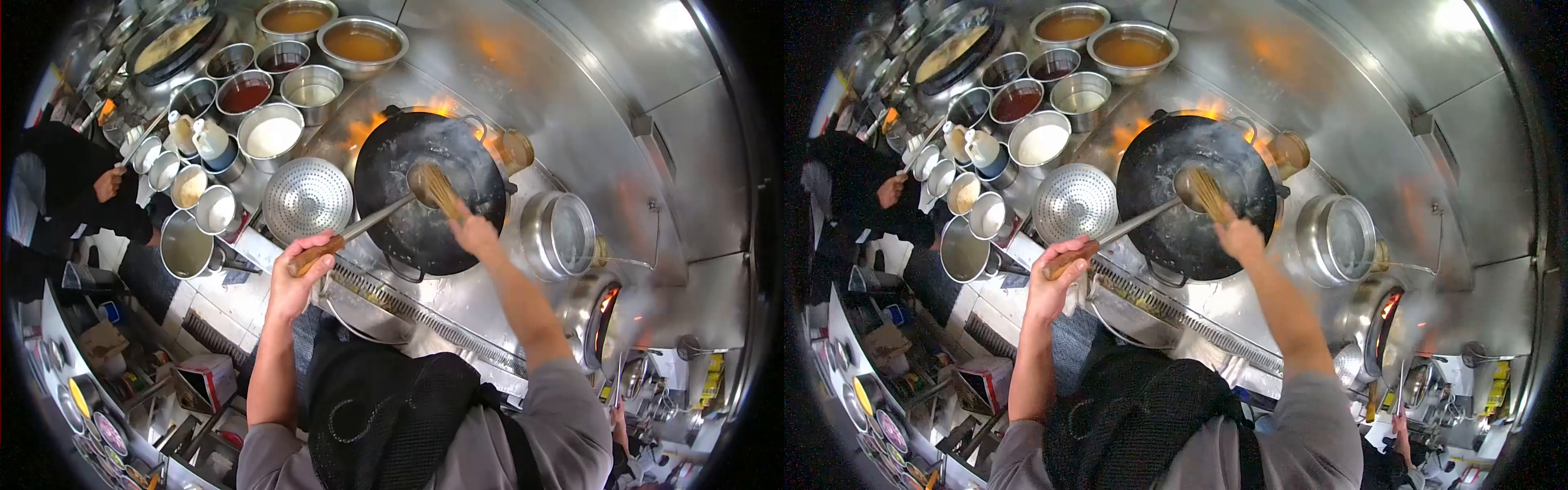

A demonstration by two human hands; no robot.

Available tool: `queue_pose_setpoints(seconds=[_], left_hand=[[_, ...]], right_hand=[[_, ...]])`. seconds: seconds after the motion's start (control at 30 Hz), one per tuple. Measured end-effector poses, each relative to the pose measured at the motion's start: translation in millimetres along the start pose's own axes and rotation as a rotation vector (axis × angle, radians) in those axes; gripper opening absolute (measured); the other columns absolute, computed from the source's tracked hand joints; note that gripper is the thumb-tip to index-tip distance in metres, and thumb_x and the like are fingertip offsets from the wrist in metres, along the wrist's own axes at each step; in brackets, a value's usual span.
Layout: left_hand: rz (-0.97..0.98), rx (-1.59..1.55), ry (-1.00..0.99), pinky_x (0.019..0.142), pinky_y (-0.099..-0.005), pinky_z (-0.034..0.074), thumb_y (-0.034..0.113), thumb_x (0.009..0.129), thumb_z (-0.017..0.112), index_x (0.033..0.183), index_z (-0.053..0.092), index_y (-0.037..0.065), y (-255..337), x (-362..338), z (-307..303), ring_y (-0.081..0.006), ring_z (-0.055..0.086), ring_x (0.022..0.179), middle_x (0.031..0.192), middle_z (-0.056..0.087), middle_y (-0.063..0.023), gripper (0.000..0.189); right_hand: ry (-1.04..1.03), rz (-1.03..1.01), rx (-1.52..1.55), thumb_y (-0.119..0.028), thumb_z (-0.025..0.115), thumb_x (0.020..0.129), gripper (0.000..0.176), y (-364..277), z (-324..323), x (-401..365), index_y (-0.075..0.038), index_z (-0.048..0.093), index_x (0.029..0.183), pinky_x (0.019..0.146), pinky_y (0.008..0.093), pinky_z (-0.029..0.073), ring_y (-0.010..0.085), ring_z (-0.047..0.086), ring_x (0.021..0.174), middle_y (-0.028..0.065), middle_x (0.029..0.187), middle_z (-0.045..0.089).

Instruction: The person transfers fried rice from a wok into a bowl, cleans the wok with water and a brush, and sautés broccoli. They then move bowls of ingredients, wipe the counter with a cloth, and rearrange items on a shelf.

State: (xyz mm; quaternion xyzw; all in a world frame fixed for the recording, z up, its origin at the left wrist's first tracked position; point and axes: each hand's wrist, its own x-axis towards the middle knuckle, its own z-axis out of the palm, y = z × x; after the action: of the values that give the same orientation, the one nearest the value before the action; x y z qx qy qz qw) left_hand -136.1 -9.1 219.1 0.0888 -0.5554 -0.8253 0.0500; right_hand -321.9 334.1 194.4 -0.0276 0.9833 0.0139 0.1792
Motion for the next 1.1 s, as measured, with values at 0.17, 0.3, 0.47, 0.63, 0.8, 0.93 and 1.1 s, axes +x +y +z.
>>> queue_pose_setpoints(seconds=[0.17, 0.3, 0.47, 0.63, 0.8, 0.93, 1.1], left_hand=[[0.005, 0.128, -0.031, 0.093, -0.0309, 0.051, -0.003, 0.083, 0.069, 0.114, 0.064, -0.003, 47.2, 1.3, -30.8, -0.0179, 0.065, 0.102, 0.111, 0.068, -0.0116, 0.032], [-0.073, 0.632, -0.112, 0.083, -0.0266, 0.052, 0.005, 0.084, 0.072, 0.119, 0.063, -0.001, 55.5, 0.5, -28.0, -0.0122, 0.065, 0.094, 0.106, 0.070, -0.0093, 0.037], [0.042, 0.896, -0.158, 0.078, -0.0329, 0.053, 0.005, 0.083, 0.068, 0.113, 0.060, 0.003, 54.9, -5.8, -11.1, -0.0236, 0.069, 0.089, 0.098, 0.070, -0.0148, 0.031], [0.289, 1.271, -0.208, 0.066, -0.0508, 0.051, 0.009, 0.086, 0.058, 0.102, 0.053, 0.009, 26.3, 4.9, 15.1, -0.0409, 0.064, 0.078, 0.091, 0.062, -0.0163, 0.017], [0.233, 1.503, -0.227, 0.065, -0.0419, 0.053, 0.012, 0.085, 0.062, 0.108, 0.056, 0.015, 39.0, -2.3, 17.0, -0.0321, 0.066, 0.078, 0.093, 0.063, -0.0069, 0.024], [0.367, 1.689, -0.236, 0.063, -0.0371, 0.053, 0.013, 0.088, 0.060, 0.106, 0.060, 0.018, 43.8, 8.0, 20.1, -0.0260, 0.066, 0.077, 0.087, 0.060, -0.0047, 0.019], [0.515, 1.722, -0.291, 0.070, -0.0355, 0.054, 0.009, 0.079, 0.059, 0.106, 0.059, 0.015, 54.3, 8.0, 28.2, -0.0238, 0.065, 0.084, 0.087, 0.058, -0.0039, 0.028]], right_hand=[[-0.084, -0.326, 0.157, -0.051, 0.058, 0.089, 0.067, 13.9, 19.2, 6.4, -0.026, 0.035, 0.147, 0.090, 0.0499, 0.050, 0.0430, 0.064, 0.102, 0.0267, 0.120, 0.060], [0.391, -0.031, -0.008, -0.049, 0.053, 0.092, 0.065, 18.9, -15.7, 12.9, -0.026, 0.031, 0.149, 0.078, 0.0485, 0.054, 0.0412, 0.066, 0.089, 0.0219, 0.110, 0.060], [0.312, -0.144, 0.031, -0.047, 0.051, 0.094, 0.062, 4.1, -15.9, -4.7, -0.024, 0.033, 0.148, 0.082, 0.0501, 0.053, 0.0425, 0.066, 0.092, 0.0226, 0.112, 0.062], [-0.231, -0.041, 0.593, -0.047, 0.053, 0.092, 0.059, -25.5, -4.2, 4.9, -0.019, 0.043, 0.143, 0.088, 0.0462, 0.052, 0.0392, 0.062, 0.108, 0.0243, 0.117, 0.064], [-0.098, -0.053, -0.055, -0.048, 0.057, 0.089, 0.065, 9.1, -33.3, -3.2, -0.020, 0.041, 0.144, 0.090, 0.0461, 0.052, 0.0358, 0.063, 0.108, 0.0252, 0.113, 0.065], [-0.036, -0.327, 0.119, -0.045, 0.058, 0.090, 0.066, 15.7, -0.5, -3.7, -0.016, 0.038, 0.145, 0.086, 0.0459, 0.054, 0.0375, 0.066, 0.100, 0.0212, 0.105, 0.068], [-0.055, -0.156, -0.133, -0.044, 0.060, 0.089, 0.062, 27.8, -18.4, -8.3, -0.015, 0.044, 0.141, 0.082, 0.0433, 0.055, 0.0324, 0.068, 0.098, 0.0215, 0.104, 0.068]])
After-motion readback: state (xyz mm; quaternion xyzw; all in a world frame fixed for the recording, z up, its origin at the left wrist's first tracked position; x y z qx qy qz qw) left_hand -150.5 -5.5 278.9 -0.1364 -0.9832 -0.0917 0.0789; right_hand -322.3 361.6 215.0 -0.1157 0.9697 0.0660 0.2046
